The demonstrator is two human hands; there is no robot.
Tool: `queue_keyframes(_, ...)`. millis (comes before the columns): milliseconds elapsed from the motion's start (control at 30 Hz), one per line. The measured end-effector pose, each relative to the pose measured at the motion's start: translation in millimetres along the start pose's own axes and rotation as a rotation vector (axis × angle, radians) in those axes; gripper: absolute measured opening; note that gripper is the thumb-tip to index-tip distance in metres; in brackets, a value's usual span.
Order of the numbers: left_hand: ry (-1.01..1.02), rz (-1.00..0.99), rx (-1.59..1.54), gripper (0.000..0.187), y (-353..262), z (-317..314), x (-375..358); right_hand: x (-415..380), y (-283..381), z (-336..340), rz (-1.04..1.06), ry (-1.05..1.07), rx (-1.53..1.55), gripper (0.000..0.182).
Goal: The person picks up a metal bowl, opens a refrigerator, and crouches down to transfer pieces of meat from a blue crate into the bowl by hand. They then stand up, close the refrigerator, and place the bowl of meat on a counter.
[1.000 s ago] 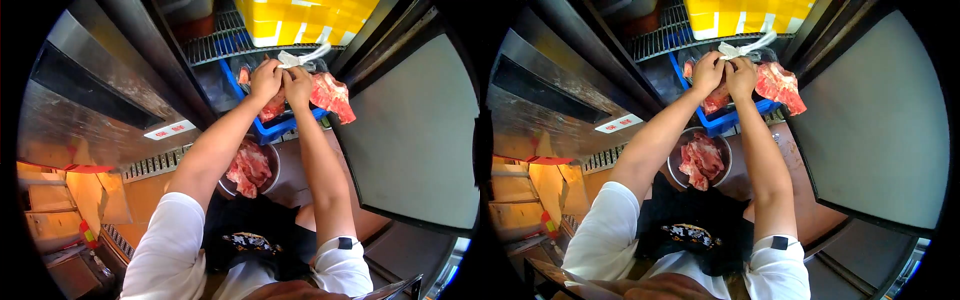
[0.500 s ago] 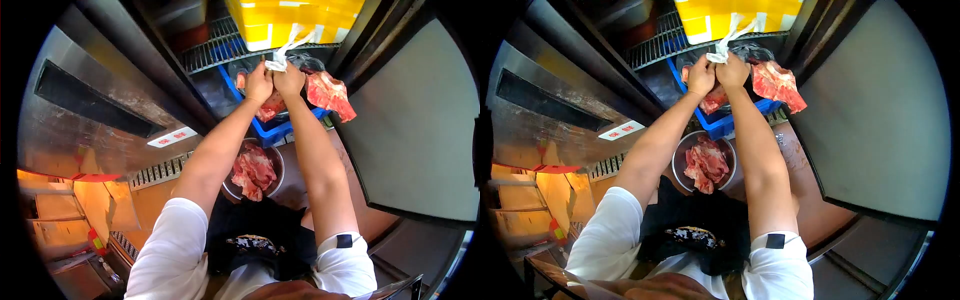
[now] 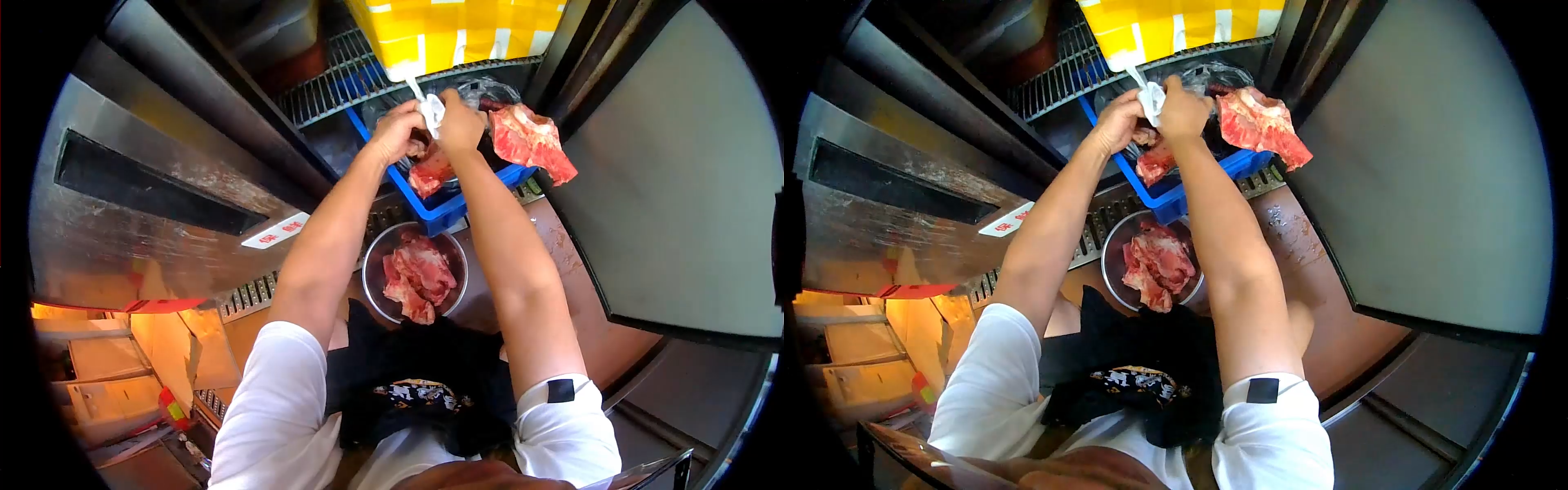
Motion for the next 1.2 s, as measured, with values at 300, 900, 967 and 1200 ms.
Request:
queue_keyframes(300,0.066,-0.155,-0.197,0.029,-4.8,-8.3,-18.5,5.4,-8.2,-1.1,-0.245,-0.020,0.157,0.035)
queue_keyframes(900,-0.369,-0.671,0.978,0.072,-8.3,-27.5,-50.7,-53.6,-60.8,17.6,-0.084,-0.183,0.493,0.023)
queue_keyframes(967,-0.396,-0.425,1.137,0.072,-8.5,-31.0,-35.8,-68.4,-55.0,38.1,0.015,-0.233,0.554,0.025)
queue_keyframes(1200,-0.723,-0.545,1.277,0.033,-39.6,-2.1,-22.3,-72.0,-77.7,131.7,0.184,-0.353,0.692,0.021)
Point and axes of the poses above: each hand's wrist, its own x-axis towards the middle knuckle, its own z-axis out of the back of the hand, y = z × x, the point moved 5 cm from there along x, towards the middle knuckle, and after that the axes turned 6 degrees about z, right-handed, at the moved point
